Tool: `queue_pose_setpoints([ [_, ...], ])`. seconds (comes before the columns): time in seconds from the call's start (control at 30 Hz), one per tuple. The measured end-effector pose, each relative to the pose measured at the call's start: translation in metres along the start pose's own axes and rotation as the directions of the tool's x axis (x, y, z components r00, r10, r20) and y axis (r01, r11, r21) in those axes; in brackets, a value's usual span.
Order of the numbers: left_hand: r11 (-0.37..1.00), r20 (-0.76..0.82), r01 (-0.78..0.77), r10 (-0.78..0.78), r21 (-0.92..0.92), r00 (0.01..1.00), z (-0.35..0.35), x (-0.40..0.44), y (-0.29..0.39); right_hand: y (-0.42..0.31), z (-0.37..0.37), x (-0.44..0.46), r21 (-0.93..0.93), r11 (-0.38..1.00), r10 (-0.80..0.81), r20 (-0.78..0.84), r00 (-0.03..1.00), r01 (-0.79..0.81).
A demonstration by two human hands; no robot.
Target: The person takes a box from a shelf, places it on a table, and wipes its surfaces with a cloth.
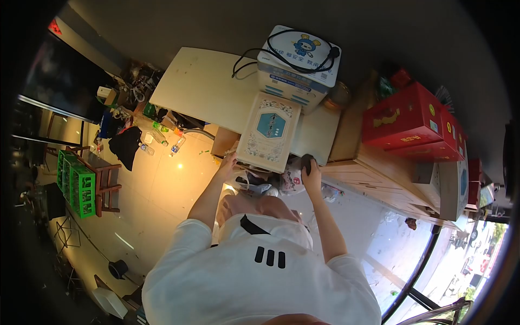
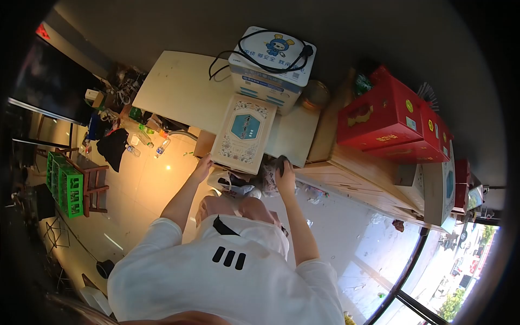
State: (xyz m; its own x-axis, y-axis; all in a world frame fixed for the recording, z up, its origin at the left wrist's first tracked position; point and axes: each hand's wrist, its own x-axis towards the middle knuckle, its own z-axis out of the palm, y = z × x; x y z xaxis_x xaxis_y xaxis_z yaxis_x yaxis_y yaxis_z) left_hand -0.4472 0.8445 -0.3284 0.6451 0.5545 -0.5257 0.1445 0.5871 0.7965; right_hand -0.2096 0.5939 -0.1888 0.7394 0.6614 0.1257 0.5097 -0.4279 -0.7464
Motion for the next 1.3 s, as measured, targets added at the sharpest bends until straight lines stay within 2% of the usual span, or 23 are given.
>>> queue_pose_setpoints([
  [0.07, 0.994, -0.037, -0.02, 0.016, -0.111, 0.999, -0.004, 0.006, -0.005, -0.021, -0.002, 0.026, -0.034, 0.999, -0.016, -0.006, 1.0, 0.016],
  [0.1, 0.994, -0.037, -0.017, 0.013, -0.112, 0.999, -0.005, 0.009, -0.005, -0.029, 0.002, 0.039, -0.067, 0.997, -0.035, -0.011, 0.999, 0.035],
  [0.17, 0.98, 0.035, 0.001, 0.006, -0.199, 0.999, -0.01, 0.012, -0.004, -0.046, 0.021, 0.062, -0.192, 0.95, -0.252, -0.006, 0.968, 0.246],
  [0.23, 0.989, 0.046, 0.025, -0.019, -0.146, 0.999, -0.01, 0.009, 0.006, -0.054, 0.05, 0.076, -0.237, 0.911, -0.324, 0.092, 0.942, 0.337],
  [0.3, 0.995, 0.059, 0.042, -0.037, -0.095, 0.998, -0.002, 0.006, 0.022, -0.032, 0.091, 0.072, -0.308, 0.854, -0.352, 0.252, 0.901, 0.42],
  [0.33, 0.998, 0.058, 0.031, -0.027, -0.061, 0.998, 0.0, 0.002, 0.024, -0.043, 0.092, 0.066, -0.35, 0.851, -0.323, 0.238, 0.916, 0.391],
  [0.37, 1.0, 0.059, 0.014, -0.013, -0.026, 0.998, 0.0, 0.001, 0.03, -0.046, 0.096, 0.062, -0.35, 0.853, -0.32, 0.234, 0.918, 0.387],
  [0.43, 0.998, 0.057, 0.05, -0.048, -0.03, 0.997, -0.006, 0.005, 0.02, -0.045, 0.101, 0.045, -0.271, 0.823, -0.407, 0.332, 0.851, 0.5],
  [0.5, 0.999, 0.016, -0.003, 0.004, -0.054, 1.0, -0.005, 0.007, 0.014, -0.051, 0.098, 0.039, -0.215, 0.839, -0.412, 0.35, 0.841, 0.5],
  [0.57, 0.999, -0.02, 0.042, -0.042, -0.035, 0.999, -0.009, 0.013, 0.006, -0.066, 0.084, 0.057, -0.378, 0.738, -0.396, 0.427, 0.813, 0.559],
  [0.6, 0.998, -0.009, 0.02, -0.021, -0.057, 1.0, -0.008, 0.013, 0.006, -0.057, 0.094, 0.068, -0.308, 0.806, -0.392, 0.36, 0.847, 0.505],
  [0.7, 0.993, 0.013, 0.015, -0.013, -0.118, 1.0, -0.006, 0.011, 0.009, -0.038, 0.117, 0.112, -0.396, 0.834, -0.301, 0.255, 0.919, 0.383],
  [0.83, 0.998, -0.027, 0.018, -0.019, -0.053, 0.999, -0.002, 0.008, 0.011, -0.042, 0.132, 0.113, -0.365, 0.857, -0.329, 0.153, 0.932, 0.363],
  [0.9, 1.0, -0.036, 0.009, -0.01, -0.03, 0.999, -0.004, 0.011, 0.006, -0.046, 0.127, 0.078, -0.191, 0.805, -0.471, 0.371, 0.801, 0.562],
  [0.97, 0.995, 0.011, -0.074, 0.075, -0.066, 0.997, -0.011, 0.022, -0.013, -0.058, 0.116, 0.042, -0.073, 0.788, -0.509, 0.481, 0.713, 0.612],
  [1.03, 0.994, 0.004, -0.081, 0.082, -0.072, 0.997, -0.008, 0.02, -0.01, -0.06, 0.103, 0.045, -0.042, 0.797, -0.492, 0.534, 0.688, 0.603],
  [1.1, 0.993, -0.012, -0.089, 0.088, -0.073, 0.996, -0.007, 0.018, -0.008, -0.054, 0.097, 0.076, -0.16, 0.771, -0.466, 0.517, 0.718, 0.616],
  [1.13, 0.993, -0.031, -0.097, 0.095, -0.064, 0.995, -0.006, 0.017, -0.008, -0.047, 0.101, 0.095, -0.288, 0.792, -0.36, 0.492, 0.793, 0.538],
  [1.17, 0.993, -0.05, -0.109, 0.106, -0.055, 0.993, -0.004, 0.02, -0.008, -0.034, 0.108, 0.116, -0.351, 0.808, -0.334, 0.387, 0.859, 0.473],
  [1.2, 0.989, -0.066, -0.126, 0.121, -0.083, 0.99, -0.004, 0.019, -0.01, -0.038, 0.106, 0.136, -0.419, 0.822, -0.23, 0.377, 0.897, 0.386],
  [1.23, 0.988, -0.073, -0.126, 0.12, -0.083, 0.99, -0.002, 0.017, -0.007, -0.034, 0.112, 0.15, -0.376, 0.847, -0.268, 0.308, 0.913, 0.376],
  [1.3, 0.988, -0.079, -0.119, 0.112, -0.101, 0.991, 0.0, 0.014, -0.004, -0.037, 0.125, 0.152, -0.367, 0.847, -0.288, 0.291, 0.912, 0.384],
])
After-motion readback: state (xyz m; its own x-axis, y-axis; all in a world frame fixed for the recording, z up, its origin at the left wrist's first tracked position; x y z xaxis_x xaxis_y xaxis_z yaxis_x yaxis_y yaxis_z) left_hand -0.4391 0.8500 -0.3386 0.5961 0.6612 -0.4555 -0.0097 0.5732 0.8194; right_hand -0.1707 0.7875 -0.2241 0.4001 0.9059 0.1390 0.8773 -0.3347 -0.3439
